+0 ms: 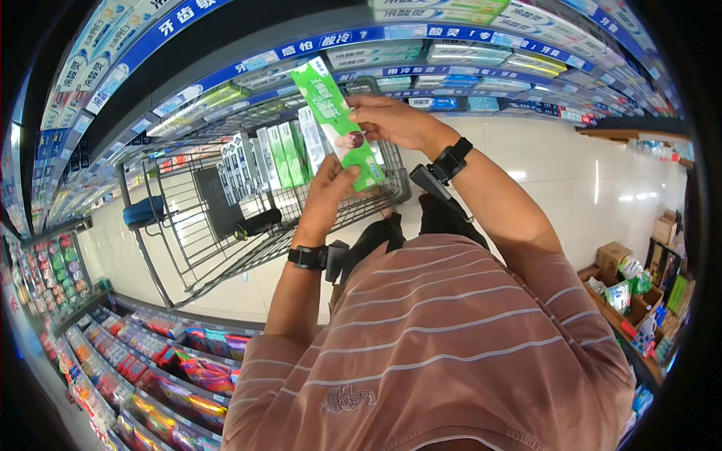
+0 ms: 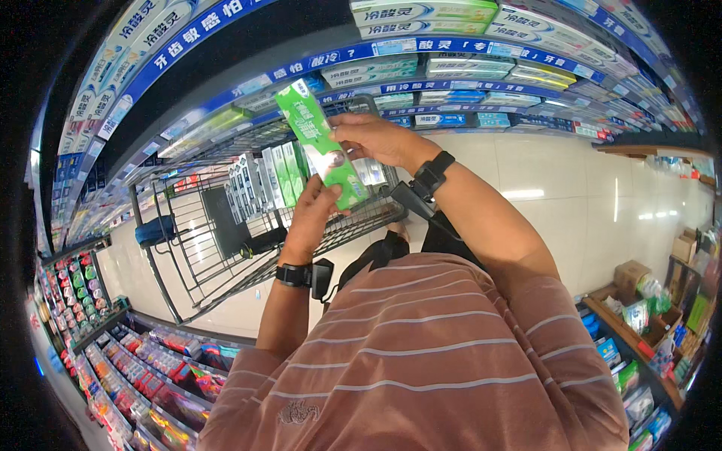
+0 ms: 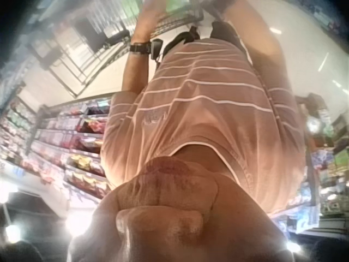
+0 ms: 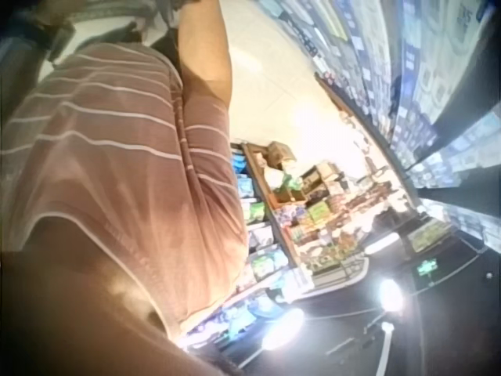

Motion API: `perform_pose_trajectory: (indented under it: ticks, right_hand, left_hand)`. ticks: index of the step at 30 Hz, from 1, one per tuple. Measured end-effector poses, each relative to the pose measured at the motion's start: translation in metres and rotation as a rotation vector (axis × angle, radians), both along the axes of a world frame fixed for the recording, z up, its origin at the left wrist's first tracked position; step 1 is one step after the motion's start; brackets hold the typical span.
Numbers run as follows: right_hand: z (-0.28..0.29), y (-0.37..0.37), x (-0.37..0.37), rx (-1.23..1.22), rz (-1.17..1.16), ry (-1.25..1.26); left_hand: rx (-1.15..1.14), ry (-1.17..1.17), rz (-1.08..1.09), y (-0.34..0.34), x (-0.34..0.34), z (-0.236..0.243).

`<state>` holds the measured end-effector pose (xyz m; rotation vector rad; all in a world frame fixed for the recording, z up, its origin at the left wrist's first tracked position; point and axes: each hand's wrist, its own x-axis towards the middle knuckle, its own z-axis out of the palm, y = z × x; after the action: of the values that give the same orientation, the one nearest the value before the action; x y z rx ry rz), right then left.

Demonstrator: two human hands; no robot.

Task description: The person picks up and handles several boxes of toothpaste from a supermarket shelf, turning them over to look at the packaging before placing some back and selecting others.

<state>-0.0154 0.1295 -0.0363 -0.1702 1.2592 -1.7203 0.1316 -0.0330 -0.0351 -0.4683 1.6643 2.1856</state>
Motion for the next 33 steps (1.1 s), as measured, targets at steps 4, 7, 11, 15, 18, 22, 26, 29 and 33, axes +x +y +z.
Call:
perform_pose_trajectory:
  ticks: [4, 7, 11, 15, 18, 22, 26, 29, 33]
  right_hand:
    - [-0.014, 0.005, 0.001, -0.022, -0.067, 0.005]
    - [-0.018, 0.017, 0.003, 0.025, -0.055, -0.039]
    - [-0.029, 0.032, 0.012, 0.072, -0.022, -0.113]
    - [-0.038, 0.039, 0.023, 0.064, -0.054, -0.168]
    - [-0.047, 0.052, 0.03, 0.059, -0.081, -0.199]
    - [-0.048, 0.06, 0.037, 0.11, -0.097, -0.214]
    - [-0.05, 0.072, 0.042, 0.139, -0.11, -0.239]
    - [-0.049, 0.072, 0.045, 0.154, -0.105, -0.257]
    - [-0.052, 0.075, 0.048, 0.16, -0.121, -0.27]
  left_hand:
    - [0.071, -0.059, 0.121, -0.035, 0.002, -0.011]
    - [-0.061, -0.101, 0.167, -0.079, 0.005, -0.04]
    - [-0.209, -0.23, 0.157, -0.137, 0.0, -0.091]
    - [-0.325, -0.383, 0.142, -0.159, -0.007, -0.134]
    - [-0.335, -0.375, 0.12, -0.153, -0.014, -0.159]
    - [-0.283, -0.461, 0.059, -0.167, -0.013, -0.205]
    - [-0.5, -0.466, 0.098, -0.159, -0.011, -0.228]
    - [-0.692, -0.437, 0.031, -0.166, -0.006, -0.245]
    - [-0.935, -0.451, -0.056, -0.146, -0.014, -0.251]
